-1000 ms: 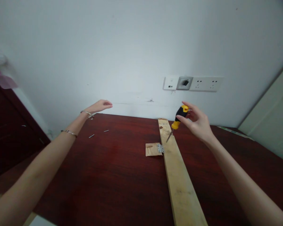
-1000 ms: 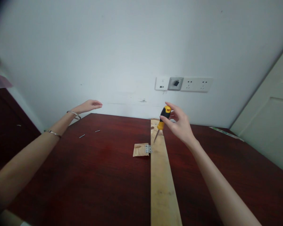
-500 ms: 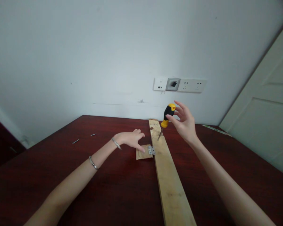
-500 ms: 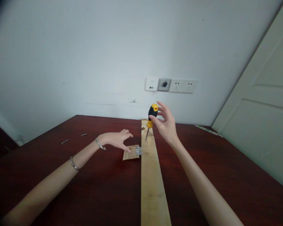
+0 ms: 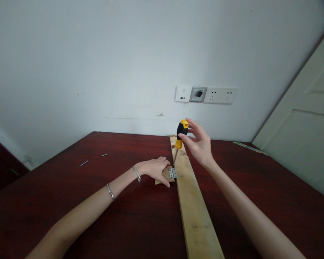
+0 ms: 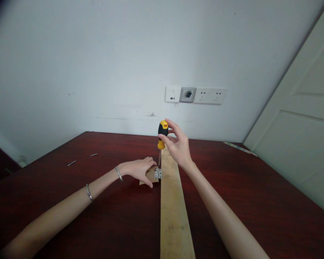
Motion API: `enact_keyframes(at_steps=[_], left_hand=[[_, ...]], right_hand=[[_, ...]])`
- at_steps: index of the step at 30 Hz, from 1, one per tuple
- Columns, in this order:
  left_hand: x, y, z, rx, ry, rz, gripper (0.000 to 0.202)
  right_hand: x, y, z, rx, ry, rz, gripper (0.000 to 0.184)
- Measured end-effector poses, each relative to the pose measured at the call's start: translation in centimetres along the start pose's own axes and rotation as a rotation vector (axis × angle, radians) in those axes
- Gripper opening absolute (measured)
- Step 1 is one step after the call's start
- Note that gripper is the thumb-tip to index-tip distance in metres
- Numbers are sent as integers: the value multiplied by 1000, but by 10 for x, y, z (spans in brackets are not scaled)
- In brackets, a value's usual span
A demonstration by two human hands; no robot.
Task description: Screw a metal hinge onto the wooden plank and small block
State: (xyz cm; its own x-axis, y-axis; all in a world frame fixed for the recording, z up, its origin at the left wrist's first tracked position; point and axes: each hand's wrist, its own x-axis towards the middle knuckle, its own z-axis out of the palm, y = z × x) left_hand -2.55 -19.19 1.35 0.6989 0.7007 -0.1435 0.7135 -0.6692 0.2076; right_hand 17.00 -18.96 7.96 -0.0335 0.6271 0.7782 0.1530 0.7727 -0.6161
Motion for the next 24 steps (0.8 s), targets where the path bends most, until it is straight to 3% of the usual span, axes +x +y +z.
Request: enact_keyframes(at_steps=[4,10,24], left_hand=[[1,0,6,58,23,12,92],[1,0,5,105,29,58,75],[-10,8,-11,-50,-4,-32,72]], right_hand=[[-3,1,4,20,-17,13,52],[-6,3,6,40,-45,19,51],[-6,2,6,90,-4,-22,53]])
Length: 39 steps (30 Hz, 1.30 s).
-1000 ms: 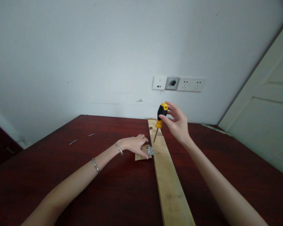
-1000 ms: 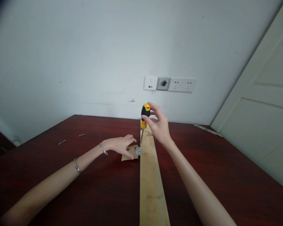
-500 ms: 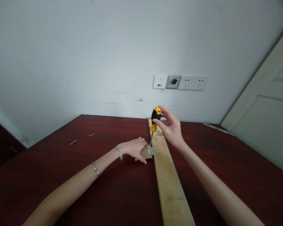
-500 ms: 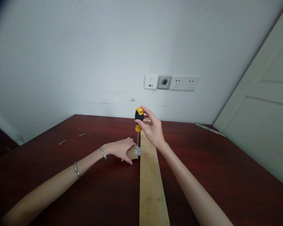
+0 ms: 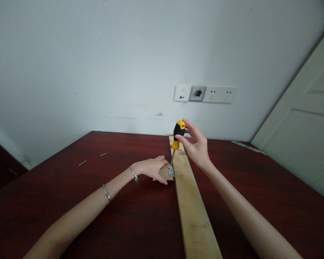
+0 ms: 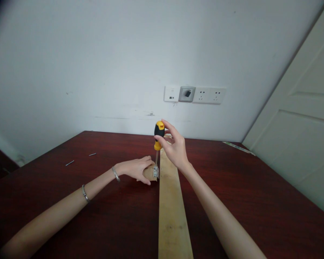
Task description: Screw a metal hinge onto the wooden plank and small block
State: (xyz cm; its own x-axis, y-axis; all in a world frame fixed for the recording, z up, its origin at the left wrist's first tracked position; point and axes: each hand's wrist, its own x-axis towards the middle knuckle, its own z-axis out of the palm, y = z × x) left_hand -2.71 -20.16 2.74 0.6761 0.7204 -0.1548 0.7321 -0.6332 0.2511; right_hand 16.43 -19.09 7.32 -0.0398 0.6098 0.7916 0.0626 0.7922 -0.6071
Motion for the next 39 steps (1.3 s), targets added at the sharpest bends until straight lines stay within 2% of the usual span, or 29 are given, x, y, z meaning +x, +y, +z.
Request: enact_keyframes(at_steps=[7,19,26,31,39], left_hand=[[-1,1,-3,-9,30,-12,71],[-1,0,-3,-22,45,5,71],[0,-2,-2,-93,75,65,67],[-2,0,-5,-97,83,70,64],[-3,2,-8,-98,96,83,64]], right_hand=[[0,-1,-1,-51,-10,-47,53],[1,-5,-1,-18,-15,-47,51],[0,-12,-8,-30,-118,-35,60],[1,-20,-9,-48,-167,-93,48],[8,-41,-15,-257,-229,-147,44]])
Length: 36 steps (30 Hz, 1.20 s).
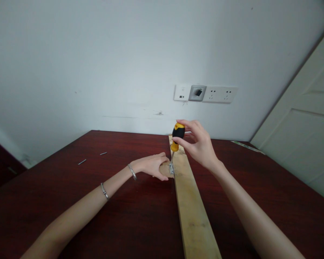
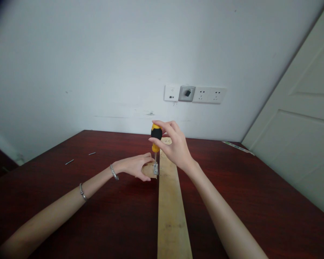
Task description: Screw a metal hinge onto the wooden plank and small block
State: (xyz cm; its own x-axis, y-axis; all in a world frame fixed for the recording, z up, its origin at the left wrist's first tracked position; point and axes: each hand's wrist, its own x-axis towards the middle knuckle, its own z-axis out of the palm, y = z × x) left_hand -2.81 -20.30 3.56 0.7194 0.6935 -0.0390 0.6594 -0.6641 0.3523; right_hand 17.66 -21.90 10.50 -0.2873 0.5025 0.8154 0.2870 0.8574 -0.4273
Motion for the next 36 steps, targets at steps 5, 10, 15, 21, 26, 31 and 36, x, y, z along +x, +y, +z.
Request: enact_keyframes(at_steps=[5,10,15,21,26,31,36], left_hand=[[-1,5,-1,37,36,11,64],[-1,11,0,34,28,-7,64],[-1,13,-1,61,43,18,61],[-1,16,-1,69,20,18,62],[0,15,1,83,18,10,61],[0,14,1,75,19,-12,62],[0,12,0,71,27,-5,63]], right_hand=[[0,-7,-4,-1,-19,4,50],[1,-8,-3,-71,11,27,45],[1,-7,-5,-31,-9,-4,53],[2,-7,-6,-128,12,34,46],[2,-8,-9,-30,-61,59,58],[5,-9,-9,-192,-3,70,47],[1,1,-6,39,-32,85,59]])
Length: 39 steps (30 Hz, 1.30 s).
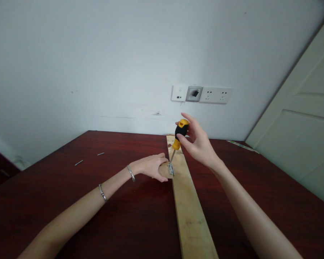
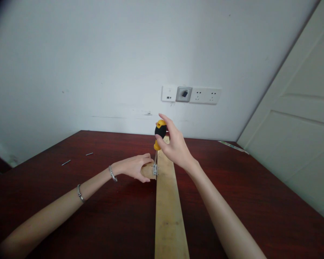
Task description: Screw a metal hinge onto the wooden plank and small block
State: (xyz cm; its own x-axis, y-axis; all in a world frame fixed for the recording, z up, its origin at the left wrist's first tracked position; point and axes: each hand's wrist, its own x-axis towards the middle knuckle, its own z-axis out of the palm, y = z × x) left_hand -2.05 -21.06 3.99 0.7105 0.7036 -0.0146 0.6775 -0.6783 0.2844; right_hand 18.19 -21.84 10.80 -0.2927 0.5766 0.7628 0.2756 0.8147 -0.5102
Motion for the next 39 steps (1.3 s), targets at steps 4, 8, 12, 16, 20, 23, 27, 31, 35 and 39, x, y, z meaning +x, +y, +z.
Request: enact_keyframes(at_steps=[4,8,12,16,20,23,27,31,35,39], left_hand=[[1,-1,1,-10,8,2,62],[1,2,1,-19,-8,5,60],[0,7,-1,-13,-6,20,58],[-1,9,-2,-13,17,56,57],[-1,9,-2,-9,11,55,58],[0,8,-1,1,1,41,59],[0,6,0,5,-5,33,57],[0,5,-1,7,-4,20,60],[0,4,0,18,7,20,61],[1,1,1,4,7,9,60]], right_hand=[[0,-2,1,-37,25,-17,48],[3,-5,-2,-147,58,14,44],[3,-1,-2,-34,40,-5,50],[2,-1,0,-44,56,4,51],[3,-3,-1,-75,53,-3,48],[3,-6,-2,-58,-10,-70,52],[2,-9,-2,-134,-12,-105,50],[2,-10,-3,-176,33,-86,41],[2,-8,-5,-121,7,-102,47],[3,-9,-7,-204,28,-132,42]])
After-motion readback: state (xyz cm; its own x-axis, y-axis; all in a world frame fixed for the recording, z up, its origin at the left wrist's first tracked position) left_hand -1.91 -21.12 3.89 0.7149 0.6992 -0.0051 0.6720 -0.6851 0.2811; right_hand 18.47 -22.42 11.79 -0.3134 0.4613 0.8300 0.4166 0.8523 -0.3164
